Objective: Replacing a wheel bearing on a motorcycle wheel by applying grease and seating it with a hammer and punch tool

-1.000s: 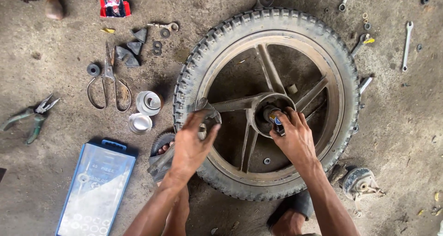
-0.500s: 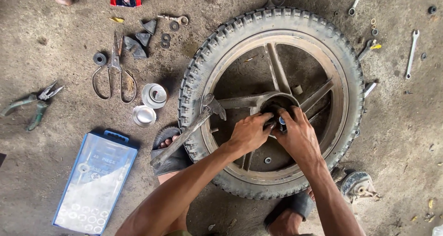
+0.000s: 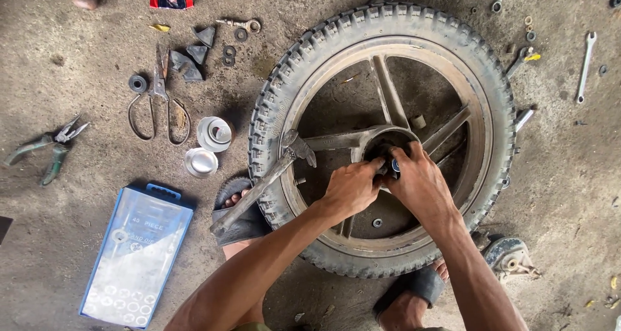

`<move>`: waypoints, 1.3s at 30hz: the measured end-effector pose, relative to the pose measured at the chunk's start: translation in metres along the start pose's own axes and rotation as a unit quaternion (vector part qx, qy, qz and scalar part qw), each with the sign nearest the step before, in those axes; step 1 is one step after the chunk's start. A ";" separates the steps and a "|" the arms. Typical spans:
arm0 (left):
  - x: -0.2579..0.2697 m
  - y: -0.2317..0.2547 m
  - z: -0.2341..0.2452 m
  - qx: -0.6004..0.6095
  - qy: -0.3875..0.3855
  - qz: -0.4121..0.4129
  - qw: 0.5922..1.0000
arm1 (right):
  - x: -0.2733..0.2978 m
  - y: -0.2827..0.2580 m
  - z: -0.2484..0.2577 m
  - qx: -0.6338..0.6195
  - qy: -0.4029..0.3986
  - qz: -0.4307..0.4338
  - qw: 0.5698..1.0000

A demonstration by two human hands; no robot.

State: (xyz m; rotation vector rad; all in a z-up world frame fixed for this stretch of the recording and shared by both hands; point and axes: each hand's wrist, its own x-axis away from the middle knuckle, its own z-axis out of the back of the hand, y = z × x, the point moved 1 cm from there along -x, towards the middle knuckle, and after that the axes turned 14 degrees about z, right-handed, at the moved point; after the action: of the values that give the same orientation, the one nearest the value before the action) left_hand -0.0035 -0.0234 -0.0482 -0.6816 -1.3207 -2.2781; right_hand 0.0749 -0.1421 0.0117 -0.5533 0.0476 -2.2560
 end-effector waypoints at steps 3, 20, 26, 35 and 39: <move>-0.006 -0.004 -0.004 0.034 -0.031 0.019 0.999 | -0.004 0.001 0.000 0.031 -0.019 0.008 0.999; 0.028 0.007 -0.008 0.045 0.001 0.000 0.999 | 0.004 0.009 -0.023 0.077 -0.017 0.013 0.997; 0.019 0.006 -0.001 0.050 -0.106 0.048 0.992 | 0.003 0.001 -0.007 0.061 0.002 0.040 0.997; 0.024 0.018 0.027 0.240 0.036 0.020 0.970 | 0.011 0.018 -0.012 -0.076 0.091 0.031 0.992; 0.004 0.021 0.021 0.218 0.025 0.022 0.975 | 0.013 0.013 -0.007 -0.083 0.095 0.028 0.992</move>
State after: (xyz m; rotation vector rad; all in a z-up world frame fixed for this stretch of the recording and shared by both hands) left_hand 0.0095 -0.0150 -0.0229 -0.4892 -1.6851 -1.8603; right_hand 0.0736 -0.1616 0.0076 -0.4174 0.3456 -2.2557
